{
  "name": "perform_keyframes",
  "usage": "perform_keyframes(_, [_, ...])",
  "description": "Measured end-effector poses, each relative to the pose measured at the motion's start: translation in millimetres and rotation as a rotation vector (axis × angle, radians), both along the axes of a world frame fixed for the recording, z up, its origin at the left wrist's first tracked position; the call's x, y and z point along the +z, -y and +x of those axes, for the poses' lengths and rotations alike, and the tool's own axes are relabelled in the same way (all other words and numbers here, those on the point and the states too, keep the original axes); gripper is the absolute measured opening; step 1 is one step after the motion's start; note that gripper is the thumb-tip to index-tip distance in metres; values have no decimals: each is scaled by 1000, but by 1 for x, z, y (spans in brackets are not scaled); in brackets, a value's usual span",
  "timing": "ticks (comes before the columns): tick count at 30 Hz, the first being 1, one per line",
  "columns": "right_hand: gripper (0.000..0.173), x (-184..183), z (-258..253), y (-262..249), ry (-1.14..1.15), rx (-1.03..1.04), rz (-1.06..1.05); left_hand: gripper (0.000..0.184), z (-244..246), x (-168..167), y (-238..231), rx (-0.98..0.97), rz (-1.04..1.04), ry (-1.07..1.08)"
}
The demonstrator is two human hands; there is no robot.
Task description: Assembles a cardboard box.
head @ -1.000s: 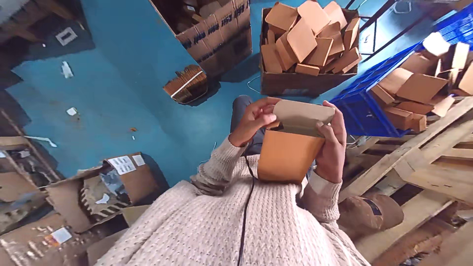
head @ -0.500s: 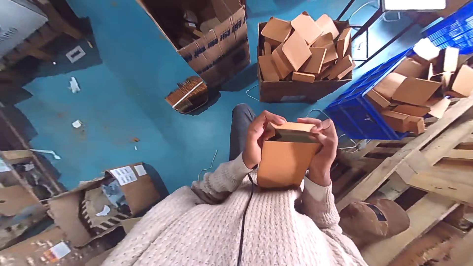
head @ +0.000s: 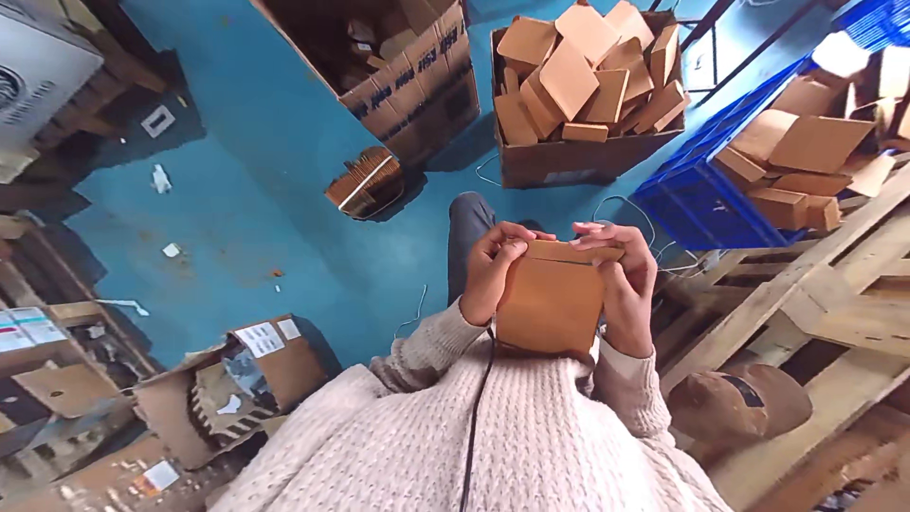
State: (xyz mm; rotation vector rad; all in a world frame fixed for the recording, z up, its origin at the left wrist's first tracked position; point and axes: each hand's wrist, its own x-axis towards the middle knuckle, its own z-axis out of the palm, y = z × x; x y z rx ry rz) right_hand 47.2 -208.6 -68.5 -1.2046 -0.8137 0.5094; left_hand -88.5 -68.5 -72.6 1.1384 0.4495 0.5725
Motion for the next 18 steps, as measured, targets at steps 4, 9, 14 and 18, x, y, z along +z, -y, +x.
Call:
perform_keyframes(4, [21,-1,-3,3,58,-80,53,21,4,2,1,-92,-12,40])
perform_keyframes(9, [18,-11,-7,12,47,-122,13,15,7,7,-2,-223,-41,-71])
perform_keyframes(14, [32,15,7,26,118,19,-235,11,12,12,-4,-221,21,-39])
perform_keyframes(18, [32,49,29,29,358,230,-501,19,17,12,-2,-348,146,52])
